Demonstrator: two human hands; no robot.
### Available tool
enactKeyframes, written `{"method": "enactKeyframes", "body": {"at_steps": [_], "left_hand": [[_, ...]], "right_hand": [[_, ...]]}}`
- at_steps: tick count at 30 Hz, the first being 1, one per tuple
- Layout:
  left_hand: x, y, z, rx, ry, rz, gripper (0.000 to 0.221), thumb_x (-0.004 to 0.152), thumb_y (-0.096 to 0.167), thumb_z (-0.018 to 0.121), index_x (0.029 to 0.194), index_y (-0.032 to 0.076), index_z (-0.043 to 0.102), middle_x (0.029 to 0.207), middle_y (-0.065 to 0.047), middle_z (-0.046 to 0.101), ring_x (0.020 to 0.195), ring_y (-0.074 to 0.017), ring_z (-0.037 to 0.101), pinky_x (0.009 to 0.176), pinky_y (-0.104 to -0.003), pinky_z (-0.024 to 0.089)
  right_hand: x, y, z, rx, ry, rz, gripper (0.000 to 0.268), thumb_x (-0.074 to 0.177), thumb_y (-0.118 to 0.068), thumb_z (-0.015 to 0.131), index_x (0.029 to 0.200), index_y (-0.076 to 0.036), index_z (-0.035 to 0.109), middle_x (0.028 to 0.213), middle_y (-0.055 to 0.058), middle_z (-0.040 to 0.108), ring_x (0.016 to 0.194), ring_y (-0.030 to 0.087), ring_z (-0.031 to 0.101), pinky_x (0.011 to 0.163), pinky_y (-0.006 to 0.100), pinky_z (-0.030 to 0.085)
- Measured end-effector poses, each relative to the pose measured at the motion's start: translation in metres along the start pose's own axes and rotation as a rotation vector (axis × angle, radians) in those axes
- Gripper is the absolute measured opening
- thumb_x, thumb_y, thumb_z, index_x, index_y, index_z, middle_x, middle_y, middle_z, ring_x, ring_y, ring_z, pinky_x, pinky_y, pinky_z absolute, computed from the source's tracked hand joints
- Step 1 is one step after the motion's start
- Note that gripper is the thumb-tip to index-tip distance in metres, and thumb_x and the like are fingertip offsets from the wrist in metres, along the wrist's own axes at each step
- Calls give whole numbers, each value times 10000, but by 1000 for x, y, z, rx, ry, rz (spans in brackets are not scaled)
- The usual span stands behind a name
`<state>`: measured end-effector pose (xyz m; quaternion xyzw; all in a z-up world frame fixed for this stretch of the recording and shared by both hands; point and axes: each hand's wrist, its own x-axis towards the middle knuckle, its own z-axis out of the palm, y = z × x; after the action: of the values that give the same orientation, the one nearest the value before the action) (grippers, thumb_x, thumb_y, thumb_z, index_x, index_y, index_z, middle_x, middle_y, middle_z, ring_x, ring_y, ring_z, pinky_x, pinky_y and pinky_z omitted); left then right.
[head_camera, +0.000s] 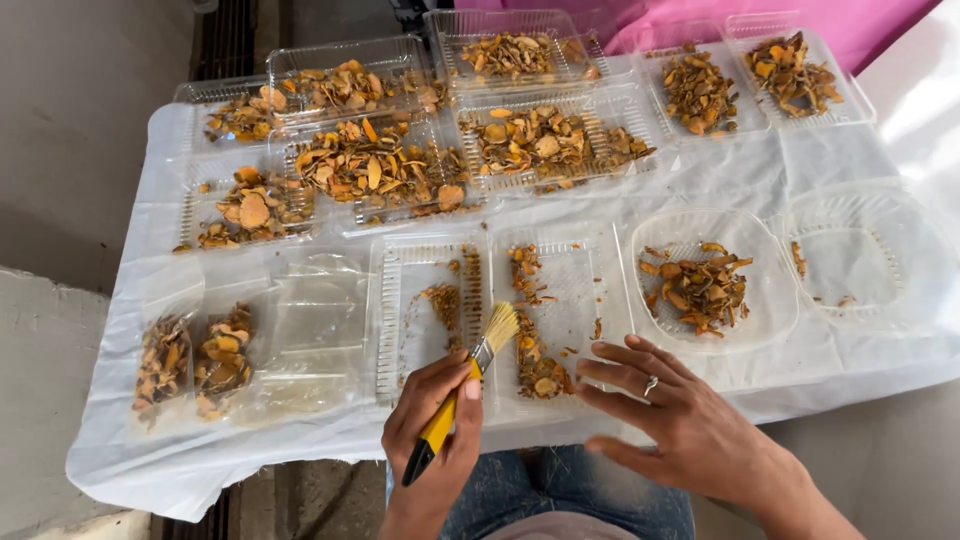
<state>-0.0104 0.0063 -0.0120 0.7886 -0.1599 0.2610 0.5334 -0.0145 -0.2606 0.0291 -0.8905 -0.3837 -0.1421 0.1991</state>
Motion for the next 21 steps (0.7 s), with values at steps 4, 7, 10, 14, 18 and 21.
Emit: {"method": "enactKeyframes", "body": {"at_steps": [4, 7, 10, 14, 18, 21], "left_hand": [[1, 8, -1, 29, 115, 13, 185, 978, 145, 645, 1056, -3, 725, 1106, -180, 756, 1029, -265, 771, 895, -337, 673], [2, 16, -4, 52, 156, -14, 200, 979, 152, 637, 1052, -10, 728, 1117, -191, 755, 1017, -259, 778, 876, -334, 679], [-2, 15, -8, 53, 154, -29, 201, 977, 154, 639, 1069, -4, 722, 1136, -194, 748, 1035, -269, 780, 870, -330, 697], [-12, 6, -13, 41, 102, -76, 225, 998, 206, 623, 1161, 58, 672, 1213, -175, 712, 1122, -306, 758, 897, -343, 722], [-13, -1, -7, -2, 130, -105, 216, 986, 208, 639, 1124, 52, 696, 1186, -174, 725, 1101, -303, 767, 874, -345, 737], [-13, -6, -3, -20, 146, -97, 208, 980, 201, 647, 1103, 42, 703, 1174, -178, 724, 1107, -312, 760, 887, -353, 742]], "right_hand": [[17, 12, -4, 112, 43, 107, 534, 882, -383, 774, 1305, -86, 641, 1317, 119, 663, 1180, 302, 669, 1046, 470, 511], [54, 27, -5, 134, -56, 294, 542, 942, -340, 676, 1383, -45, 564, 1259, 151, 634, 919, 307, 721, 858, 463, 555], [92, 48, 8, 164, -264, 390, 492, 970, -188, 526, 1431, -16, 512, 1170, 164, 567, 761, 368, 699, 733, 515, 497], [115, 69, 35, 63, -408, 361, 516, 954, -10, 453, 1469, 30, 479, 1267, 226, 581, 1041, 384, 673, 825, 529, 554], [112, 76, 48, 29, -511, 405, 574, 980, -177, 587, 1501, -3, 420, 1337, 197, 521, 1131, 371, 636, 884, 511, 536], [109, 79, 52, 46, -425, 351, 486, 988, -272, 619, 1394, -20, 527, 1219, 191, 548, 1036, 391, 650, 837, 522, 518]]}}
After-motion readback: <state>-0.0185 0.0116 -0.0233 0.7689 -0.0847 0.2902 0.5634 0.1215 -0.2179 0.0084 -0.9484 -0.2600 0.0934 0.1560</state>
